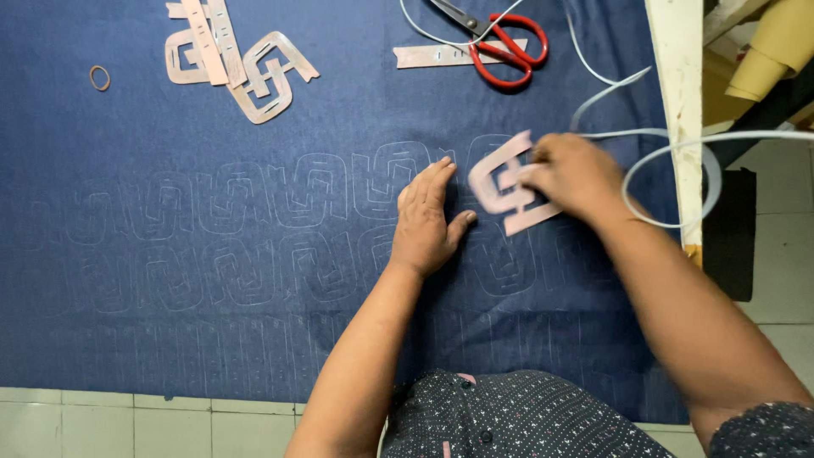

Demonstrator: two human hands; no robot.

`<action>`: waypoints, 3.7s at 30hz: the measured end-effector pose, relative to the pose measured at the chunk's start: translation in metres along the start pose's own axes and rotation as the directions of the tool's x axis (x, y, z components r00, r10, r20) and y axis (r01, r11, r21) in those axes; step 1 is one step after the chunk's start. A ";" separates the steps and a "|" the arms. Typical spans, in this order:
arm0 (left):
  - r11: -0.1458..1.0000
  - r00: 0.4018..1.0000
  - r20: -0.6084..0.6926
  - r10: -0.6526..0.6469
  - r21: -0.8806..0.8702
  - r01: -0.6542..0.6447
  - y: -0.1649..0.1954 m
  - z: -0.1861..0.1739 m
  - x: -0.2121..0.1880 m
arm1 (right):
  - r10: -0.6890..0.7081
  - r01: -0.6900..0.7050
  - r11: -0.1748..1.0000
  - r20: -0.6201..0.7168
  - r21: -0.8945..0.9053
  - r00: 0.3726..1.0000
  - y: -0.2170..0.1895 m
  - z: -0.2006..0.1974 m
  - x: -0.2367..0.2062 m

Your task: The person places pink pattern pieces onto a large blue fabric laid on a work table, aligning each piece with pre-drawn chalk outlines on the fabric. They hold the pieces flat with one hand while tracing around the edges with a small marking tool held in the other hand, then move the finished piece aside and reach for the next one.

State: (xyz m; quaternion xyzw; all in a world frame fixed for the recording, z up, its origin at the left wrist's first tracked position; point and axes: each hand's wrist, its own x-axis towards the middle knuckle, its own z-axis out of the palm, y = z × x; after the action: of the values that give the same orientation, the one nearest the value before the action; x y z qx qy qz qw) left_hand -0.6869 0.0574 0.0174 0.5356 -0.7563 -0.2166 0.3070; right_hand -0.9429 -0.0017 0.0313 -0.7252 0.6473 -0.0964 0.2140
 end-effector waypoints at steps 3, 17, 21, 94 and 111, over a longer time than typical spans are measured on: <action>0.992 0.999 0.039 0.008 0.123 -0.012 0.007 0.000 -0.002 | 0.213 -0.204 0.977 -0.214 0.062 0.953 0.052 -0.009 -0.020; 0.996 0.999 0.018 0.040 0.078 -0.041 0.069 0.062 0.020 | 0.481 -0.152 0.529 -0.148 0.835 0.864 0.059 -0.009 -0.081; 0.997 0.999 -0.002 -0.038 0.070 0.038 0.079 0.065 0.028 | 0.494 -0.307 0.686 -0.111 0.660 0.863 0.043 0.000 -0.095; 0.866 0.990 0.141 0.008 0.494 -0.077 0.107 0.135 0.018 | -0.241 0.356 0.872 -0.339 0.337 0.910 0.014 -0.062 -0.045; 0.962 0.947 0.251 -0.202 0.232 0.144 0.106 0.113 0.025 | -0.183 0.212 0.959 -0.160 0.187 0.970 0.000 -0.049 -0.001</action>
State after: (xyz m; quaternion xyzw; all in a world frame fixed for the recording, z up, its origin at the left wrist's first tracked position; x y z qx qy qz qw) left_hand -0.8436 0.0692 0.0119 0.5950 -0.7595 -0.2331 0.1215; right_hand -0.9638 -0.0097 0.0753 -0.7521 0.5717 -0.2340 0.2298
